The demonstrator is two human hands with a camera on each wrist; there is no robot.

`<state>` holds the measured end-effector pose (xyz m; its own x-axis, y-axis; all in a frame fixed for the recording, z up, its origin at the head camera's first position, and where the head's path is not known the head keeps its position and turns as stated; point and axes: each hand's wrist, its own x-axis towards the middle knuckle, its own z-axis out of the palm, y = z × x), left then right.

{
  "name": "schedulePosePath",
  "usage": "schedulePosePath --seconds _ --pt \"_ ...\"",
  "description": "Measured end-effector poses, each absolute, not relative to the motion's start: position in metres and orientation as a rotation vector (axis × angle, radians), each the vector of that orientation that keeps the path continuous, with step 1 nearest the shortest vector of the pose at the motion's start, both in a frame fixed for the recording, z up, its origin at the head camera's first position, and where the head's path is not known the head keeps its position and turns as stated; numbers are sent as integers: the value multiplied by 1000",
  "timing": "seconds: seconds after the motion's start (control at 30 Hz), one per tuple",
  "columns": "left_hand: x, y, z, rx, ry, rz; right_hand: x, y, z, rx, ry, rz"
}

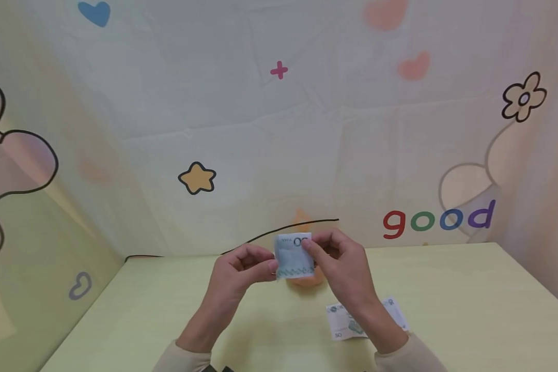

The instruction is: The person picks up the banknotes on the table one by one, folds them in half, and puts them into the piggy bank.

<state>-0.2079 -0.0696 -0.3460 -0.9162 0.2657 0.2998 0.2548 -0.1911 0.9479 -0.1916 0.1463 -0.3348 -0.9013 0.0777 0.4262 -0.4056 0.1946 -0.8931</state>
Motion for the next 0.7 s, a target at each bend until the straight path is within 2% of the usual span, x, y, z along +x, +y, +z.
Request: schedulePosePath --seconds 0.7 --pt "-206 -62 -350 648 2314 2218 -189 142 -338 377 -2100 1677"
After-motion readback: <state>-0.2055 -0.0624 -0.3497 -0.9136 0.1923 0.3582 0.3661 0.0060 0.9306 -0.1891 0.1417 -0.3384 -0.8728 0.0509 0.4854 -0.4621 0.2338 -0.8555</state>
